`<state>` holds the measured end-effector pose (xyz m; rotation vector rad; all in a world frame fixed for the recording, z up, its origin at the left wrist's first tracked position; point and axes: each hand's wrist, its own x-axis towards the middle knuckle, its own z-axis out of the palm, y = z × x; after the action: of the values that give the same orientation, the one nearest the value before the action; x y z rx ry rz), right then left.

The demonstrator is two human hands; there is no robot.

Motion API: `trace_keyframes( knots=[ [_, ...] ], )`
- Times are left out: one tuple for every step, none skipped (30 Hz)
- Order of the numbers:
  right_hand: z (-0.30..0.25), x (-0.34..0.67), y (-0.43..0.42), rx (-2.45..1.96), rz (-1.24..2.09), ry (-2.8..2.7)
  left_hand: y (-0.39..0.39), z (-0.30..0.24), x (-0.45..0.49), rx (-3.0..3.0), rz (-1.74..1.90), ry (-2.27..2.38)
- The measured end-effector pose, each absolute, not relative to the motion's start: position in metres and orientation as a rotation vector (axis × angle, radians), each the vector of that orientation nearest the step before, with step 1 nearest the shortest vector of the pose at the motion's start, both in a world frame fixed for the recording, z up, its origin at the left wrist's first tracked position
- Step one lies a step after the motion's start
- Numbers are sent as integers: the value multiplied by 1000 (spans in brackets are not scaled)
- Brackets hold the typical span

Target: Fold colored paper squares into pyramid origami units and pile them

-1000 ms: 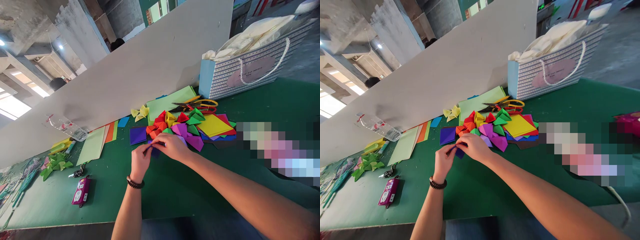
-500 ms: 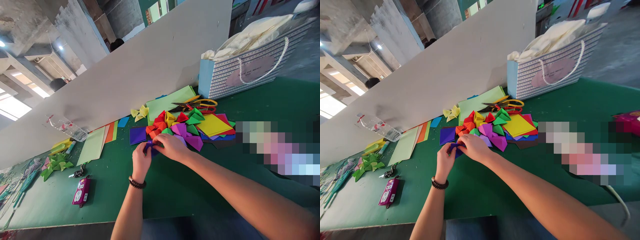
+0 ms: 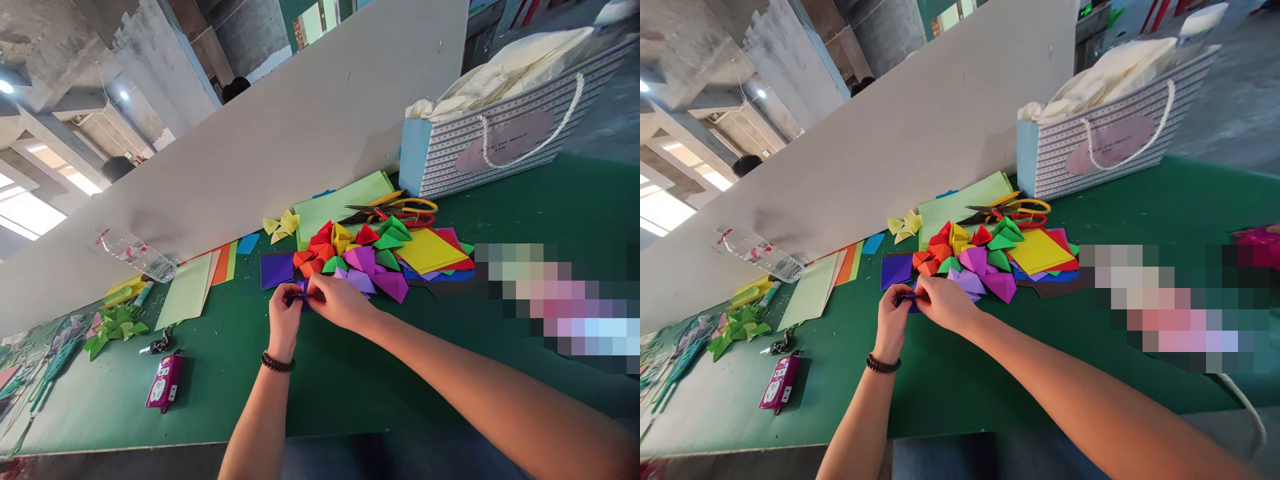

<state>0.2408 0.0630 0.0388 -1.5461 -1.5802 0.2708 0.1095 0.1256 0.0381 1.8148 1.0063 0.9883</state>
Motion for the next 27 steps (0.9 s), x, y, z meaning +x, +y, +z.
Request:
trace_keyframes(
  knots=[
    [38, 241, 63, -1547, 258, -1580, 126, 38, 109, 1805, 993, 1005],
    [38, 241, 64, -1548, 244, -1582, 126, 38, 109, 1799, 998, 1005],
    [37, 242, 64, -1547, 229, -1586, 127, 37, 109, 1796, 1005, 1006],
    [37, 243, 64, -1543, 213, -1595, 127, 37, 108, 1794, 1014, 1007],
    [36, 243, 64, -1536, 198, -1606, 128, 36, 108, 1795, 1024, 1007],
    [36, 243, 63, -1529, 182, -1617, 128, 35, 108, 1798, 1037, 1005],
    [36, 244, 63, -1523, 169, -1628, 127, 35, 108, 1804, 1051, 1001],
    [36, 244, 63, -1518, 155, -1634, 127, 36, 109, 1813, 1064, 995],
    [36, 244, 63, -1515, 137, -1632, 126, 37, 109, 1825, 1078, 988],
    [37, 244, 62, -1512, 118, -1620, 124, 38, 109, 1840, 1088, 979],
    [37, 245, 62, -1507, 106, -1599, 123, 40, 108, 1857, 1095, 969],
    [39, 245, 62, -1500, 104, -1565, 121, 43, 108, 1877, 1097, 960],
    [40, 246, 62, -1491, 123, -1524, 120, 45, 107, 1896, 1096, 952],
    [41, 247, 62, -1479, 164, -1482, 119, 47, 106, 1913, 1093, 949],
    [43, 249, 62, -1462, 222, -1448, 119, 49, 105, 1927, 1090, 954],
    [44, 250, 62, -1440, 284, -1429, 120, 50, 104, 1936, 1085, 965],
    [46, 251, 62, -1413, 340, -1428, 121, 51, 103, 1941, 1077, 978],
    [47, 252, 63, -1385, 381, -1441, 123, 51, 102, 1945, 1064, 992],
    [47, 253, 63, -1359, 405, -1461, 124, 50, 101, 1950, 1047, 1004],
    [47, 254, 63, -1338, 407, -1478, 126, 50, 101, 1957, 1025, 1011],
    [47, 254, 63, -1322, 395, -1488, 127, 50, 100, 1966, 1002, 1014],
    [46, 254, 64, -1312, 377, -1491, 127, 50, 100, 1977, 978, 1015],
    [45, 255, 64, -1308, 356, -1488, 127, 50, 100, 1989, 957, 1014],
    [44, 255, 64, -1307, 339, -1485, 126, 51, 100, 2001, 938, 1013],
    [43, 255, 65, -1306, 329, -1482, 125, 52, 100, 2013, 924, 1011],
    [43, 255, 65, -1308, 322, -1480, 124, 53, 101, 2023, 913, 1011],
    [42, 255, 65, -1315, 314, -1482, 122, 54, 101, 2033, 906, 1012]
  ],
)
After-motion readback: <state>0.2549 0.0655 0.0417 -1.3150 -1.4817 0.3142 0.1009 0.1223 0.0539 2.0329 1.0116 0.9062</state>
